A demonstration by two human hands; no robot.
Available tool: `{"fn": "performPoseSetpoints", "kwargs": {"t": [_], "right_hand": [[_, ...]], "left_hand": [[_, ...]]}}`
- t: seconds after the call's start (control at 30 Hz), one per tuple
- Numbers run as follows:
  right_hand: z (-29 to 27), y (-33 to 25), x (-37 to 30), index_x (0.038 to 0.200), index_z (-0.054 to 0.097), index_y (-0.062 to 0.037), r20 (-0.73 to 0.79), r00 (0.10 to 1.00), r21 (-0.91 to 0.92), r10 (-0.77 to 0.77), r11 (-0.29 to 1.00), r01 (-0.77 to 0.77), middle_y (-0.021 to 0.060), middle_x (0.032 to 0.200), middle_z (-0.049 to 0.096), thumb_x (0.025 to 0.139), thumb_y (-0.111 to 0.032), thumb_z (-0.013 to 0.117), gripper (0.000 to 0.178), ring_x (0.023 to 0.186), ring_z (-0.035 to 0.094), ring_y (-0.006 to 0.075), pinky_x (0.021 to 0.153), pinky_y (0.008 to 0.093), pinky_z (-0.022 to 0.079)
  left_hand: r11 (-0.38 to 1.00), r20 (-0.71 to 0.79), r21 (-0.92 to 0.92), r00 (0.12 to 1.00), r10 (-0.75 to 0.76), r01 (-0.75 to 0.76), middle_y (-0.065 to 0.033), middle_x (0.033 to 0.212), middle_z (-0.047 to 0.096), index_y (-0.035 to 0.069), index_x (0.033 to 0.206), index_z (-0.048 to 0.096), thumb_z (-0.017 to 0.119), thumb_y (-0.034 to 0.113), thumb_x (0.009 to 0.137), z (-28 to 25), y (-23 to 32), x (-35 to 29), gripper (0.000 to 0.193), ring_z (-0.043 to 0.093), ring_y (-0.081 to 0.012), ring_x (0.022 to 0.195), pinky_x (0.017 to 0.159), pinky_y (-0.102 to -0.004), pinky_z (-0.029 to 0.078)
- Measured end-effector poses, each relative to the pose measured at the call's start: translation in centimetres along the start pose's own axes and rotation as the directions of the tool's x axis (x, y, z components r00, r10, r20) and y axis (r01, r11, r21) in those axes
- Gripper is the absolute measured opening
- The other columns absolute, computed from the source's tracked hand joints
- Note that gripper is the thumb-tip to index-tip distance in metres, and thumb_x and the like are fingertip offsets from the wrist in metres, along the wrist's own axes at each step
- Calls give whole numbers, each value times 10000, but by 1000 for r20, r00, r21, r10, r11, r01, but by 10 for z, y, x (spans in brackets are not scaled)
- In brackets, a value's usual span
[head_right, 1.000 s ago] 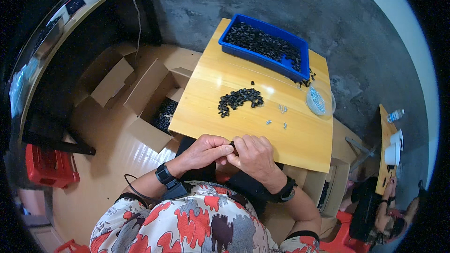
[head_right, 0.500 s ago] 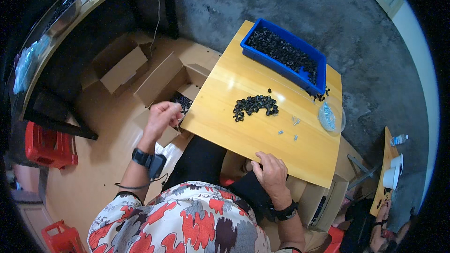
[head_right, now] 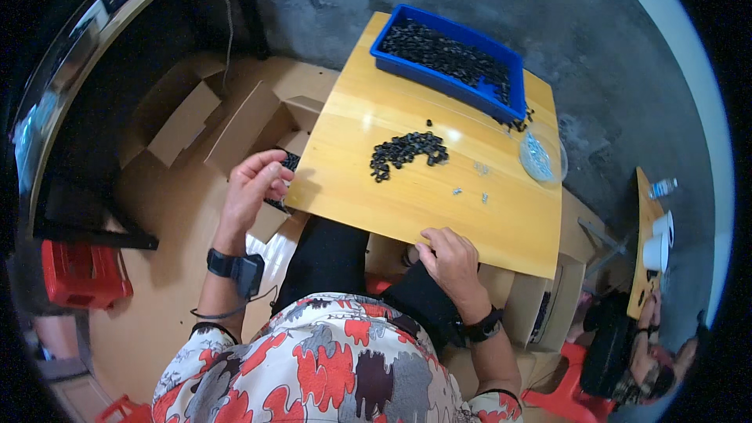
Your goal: The person picks up a black plastic component and a metal pin, fits the pin into the component, and places the assembled unit on the table, repeating the process.
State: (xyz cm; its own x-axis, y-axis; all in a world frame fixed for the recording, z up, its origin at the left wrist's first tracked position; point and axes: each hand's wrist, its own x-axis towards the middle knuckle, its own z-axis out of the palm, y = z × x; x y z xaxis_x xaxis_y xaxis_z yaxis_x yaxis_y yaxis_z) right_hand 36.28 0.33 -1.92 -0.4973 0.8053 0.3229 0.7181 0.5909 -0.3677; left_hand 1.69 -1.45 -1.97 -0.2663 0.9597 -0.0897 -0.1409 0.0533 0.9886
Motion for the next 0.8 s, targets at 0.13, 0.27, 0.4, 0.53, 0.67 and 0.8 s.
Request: {"fn": "performPoseSetpoints", "kwargs": {"t": [0.13, 0.27, 0.4, 0.53, 0.67, 0.8], "right_hand": [[0, 5, 6, 874, 610, -60, -28, 999, -7, -36, 999, 36, 86, 781, 598, 706, -118, 700, 199, 705, 602, 286, 623, 370, 482], [2, 11, 14, 875, 610, -64, -73, 997, 25, -5, 1000, 7, 84, 837, 598, 713, -115, 691, 188, 748, 606, 281, 634, 365, 485], [3, 19, 25, 888, 611, -67, -38, 999, 24, -3, 1000, 4, 80, 884, 591, 738, -122, 675, 173, 795, 607, 277, 662, 366, 495], [5, 37, 42, 892, 606, -58, 18, 999, 28, 41, 999, -42, 87, 898, 588, 764, -129, 659, 156, 816, 606, 279, 685, 366, 501], [4, 69, 54, 889, 601, -50, -19, 994, 5, 109, 994, -109, 98, 901, 592, 775, -132, 650, 149, 823, 605, 289, 694, 377, 498], [3, 89, 69, 896, 602, -47, -77, 980, -38, 186, 981, -189, 109, 910, 601, 787, -137, 644, 148, 839, 604, 299, 712, 387, 495]], "left_hand": [[998, 185, -33, 982, -48, 55, -61, 847, 667, 18, 1104, 592, 567, 167, 904, 50, -7, -2, 251, 588, -66, 663, 615, -197, 487], [995, 351, -85, 936, -17, 49, -53, 863, 662, 15, 1102, 595, 584, 158, 902, 97, -30, 0, 246, 589, -65, 694, 637, -202, 491], [994, 426, -103, 905, 13, 34, -51, 880, 659, 9, 1104, 591, 570, 147, 910, 121, -43, 8, 239, 585, -62, 728, 665, -205, 489], [997, 433, -80, 900, 50, -17, -49, 877, 657, 6, 1104, 588, 562, 138, 914, 127, -47, 14, 233, 577, -60, 727, 669, -207, 487], [997, 426, -74, 903, 59, -31, -49, 859, 653, -13, 1086, 591, 558, 121, 909, 126, -47, 15, 225, 579, -68, 732, 671, -210, 489], [996, 399, -74, 914, 74, -48, -43, 841, 651, -23, 1070, 598, 561, 107, 903, 126, -46, 13, 215, 583, -68, 735, 675, -208, 488]]}}
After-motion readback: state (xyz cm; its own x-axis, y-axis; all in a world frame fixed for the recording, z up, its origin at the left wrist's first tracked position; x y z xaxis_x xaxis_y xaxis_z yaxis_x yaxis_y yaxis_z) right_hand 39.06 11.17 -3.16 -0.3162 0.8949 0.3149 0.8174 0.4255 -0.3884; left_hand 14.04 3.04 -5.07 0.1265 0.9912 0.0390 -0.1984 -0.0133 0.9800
